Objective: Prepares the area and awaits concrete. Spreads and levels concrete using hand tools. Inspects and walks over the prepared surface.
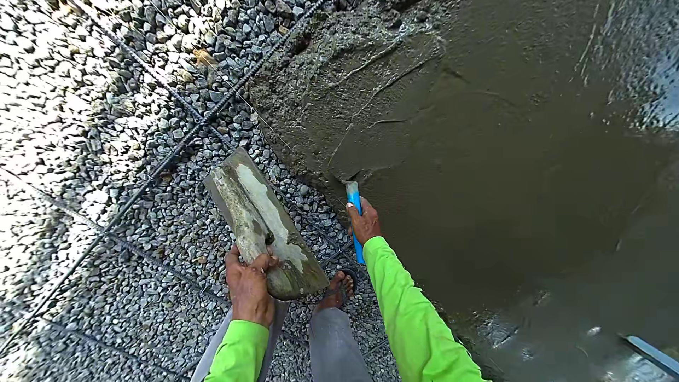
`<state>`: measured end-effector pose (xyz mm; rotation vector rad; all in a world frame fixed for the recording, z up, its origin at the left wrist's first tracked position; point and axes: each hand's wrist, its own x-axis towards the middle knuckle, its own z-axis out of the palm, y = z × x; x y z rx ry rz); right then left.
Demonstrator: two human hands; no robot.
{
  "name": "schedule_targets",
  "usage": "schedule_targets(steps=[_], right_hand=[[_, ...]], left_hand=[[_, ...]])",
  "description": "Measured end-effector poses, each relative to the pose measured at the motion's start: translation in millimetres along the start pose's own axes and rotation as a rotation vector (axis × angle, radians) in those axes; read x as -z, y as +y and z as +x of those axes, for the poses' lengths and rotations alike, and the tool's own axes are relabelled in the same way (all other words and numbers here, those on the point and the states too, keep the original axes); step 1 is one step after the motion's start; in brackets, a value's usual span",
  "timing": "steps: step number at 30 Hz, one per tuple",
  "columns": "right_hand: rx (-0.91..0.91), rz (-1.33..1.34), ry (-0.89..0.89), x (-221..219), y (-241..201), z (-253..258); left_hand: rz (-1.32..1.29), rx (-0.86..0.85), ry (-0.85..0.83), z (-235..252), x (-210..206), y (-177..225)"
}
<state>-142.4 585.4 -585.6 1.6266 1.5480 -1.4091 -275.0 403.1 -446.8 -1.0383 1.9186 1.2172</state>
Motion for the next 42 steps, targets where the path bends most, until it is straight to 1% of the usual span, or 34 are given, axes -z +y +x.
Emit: schedule_targets(steps=[4, 6, 9, 11, 15, 17, 20, 24, 29, 34, 36, 38, 40, 42], right_hand=[[0.045, -0.119, -0.161, -22.4, -8.6, -11.1], [0.080, -0.138, -0.179, -24.1, -8.5, -13.0], [0.106, -0.041, -0.081, -31.1, -0.5, -18.6], [0.022, 0.115, 0.028, -35.1, 2.1, -25.3], [-0.175, 0.519, 0.243, -49.7, 9.0, -38.8], [-0.248, 0.624, 0.303, -58.9, 11.2, -44.7], [-0.303, 0.718, 0.308, -78.5, 3.1, -48.4], [-0.263, 0.747, 0.215, -116.3, -27.7, -44.2], [-0.135, 0.625, 0.072, -149.7, -66.4, -34.2], [-0.047, 0.357, -0.089, -155.1, -105.1, -22.6], [0.006, 0.170, -0.134, -145.3, -118.0, -17.0], [0.099, -0.055, -0.115, -127.9, -124.7, -13.1], [0.202, -0.285, -0.075, -107.2, -120.5, -4.7], [0.257, -0.471, -0.056, -79.0, -110.9, 7.7]], left_hand=[[-0.008, -0.012, -0.004, -0.9, -1.2, -0.1], [-0.007, -0.010, 0.003, -0.5, -1.9, 0.5], [-0.009, -0.018, 0.024, 2.3, 0.7, 1.4], [-0.008, -0.023, 0.042, 5.3, 2.7, 0.6], [0.035, -0.041, 0.092, 13.1, 9.7, 4.7], [0.046, -0.045, 0.119, 18.2, 13.9, 8.3], [0.024, -0.045, 0.156, 26.5, 20.1, 17.5], [-0.015, -0.057, 0.218, 39.1, 34.0, 30.6], [-0.027, -0.065, 0.270, 49.0, 46.9, 42.4], [-0.055, -0.053, 0.281, 53.7, 50.2, 45.7], [-0.055, -0.045, 0.262, 53.9, 48.7, 45.8], [-0.049, -0.045, 0.248, 53.2, 47.7, 45.1], [-0.043, -0.043, 0.236, 51.8, 47.6, 44.5], [-0.027, -0.048, 0.227, 50.2, 46.1, 43.7]])
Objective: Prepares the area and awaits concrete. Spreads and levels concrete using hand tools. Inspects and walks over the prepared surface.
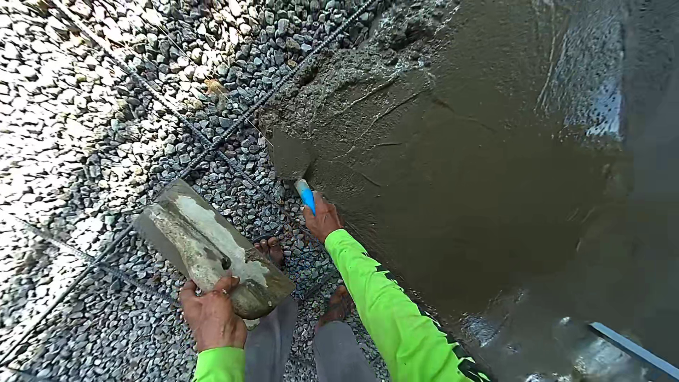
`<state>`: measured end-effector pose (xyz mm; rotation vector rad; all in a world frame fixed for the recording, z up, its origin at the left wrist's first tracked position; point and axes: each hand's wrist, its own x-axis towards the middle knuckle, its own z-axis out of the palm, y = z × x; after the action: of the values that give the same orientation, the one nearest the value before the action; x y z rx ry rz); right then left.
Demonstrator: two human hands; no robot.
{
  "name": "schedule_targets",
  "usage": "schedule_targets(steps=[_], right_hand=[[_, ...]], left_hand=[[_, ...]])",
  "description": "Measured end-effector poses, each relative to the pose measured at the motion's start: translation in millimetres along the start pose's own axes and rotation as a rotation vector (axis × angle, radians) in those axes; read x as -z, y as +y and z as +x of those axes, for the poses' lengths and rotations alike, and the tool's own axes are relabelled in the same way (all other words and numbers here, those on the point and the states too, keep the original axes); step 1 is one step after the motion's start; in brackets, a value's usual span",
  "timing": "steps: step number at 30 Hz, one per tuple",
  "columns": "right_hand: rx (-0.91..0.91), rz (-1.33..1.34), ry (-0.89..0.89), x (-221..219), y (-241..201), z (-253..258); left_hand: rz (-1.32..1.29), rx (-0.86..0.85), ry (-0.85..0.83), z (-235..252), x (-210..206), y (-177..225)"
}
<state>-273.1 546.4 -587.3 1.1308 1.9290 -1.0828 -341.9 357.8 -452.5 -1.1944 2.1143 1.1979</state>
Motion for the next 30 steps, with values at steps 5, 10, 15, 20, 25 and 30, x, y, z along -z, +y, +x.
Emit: schedule_targets(steps=[5, 10, 15, 20, 25, 30], right_hand=[[-0.063, -0.163, 0.062, 68.1, 52.6, 15.6], [-0.218, -0.023, 0.223, 124.7, 96.7, 23.8], [-0.413, 0.051, 0.306, 166.2, 138.8, -10.3], [-0.497, 0.055, 0.338, 198.5, 144.4, -141.5], [-0.486, 0.102, 0.396, 210.3, 159.3, -300.1], [-0.555, 0.105, 0.222, 186.3, 196.9, -443.8]], left_hand=[[0.034, -0.037, -0.048, -9.6, -5.1, -3.7], [0.087, -0.091, -0.120, -24.4, -12.2, -12.1], [0.148, -0.199, -0.199, -44.5, -11.0, -21.6], [0.306, -0.421, -0.321, -70.6, 19.5, -11.2], [0.702, -0.698, -0.431, -107.3, 115.7, 43.1], [1.056, -0.783, -0.342, -161.6, 266.0, 87.9]])
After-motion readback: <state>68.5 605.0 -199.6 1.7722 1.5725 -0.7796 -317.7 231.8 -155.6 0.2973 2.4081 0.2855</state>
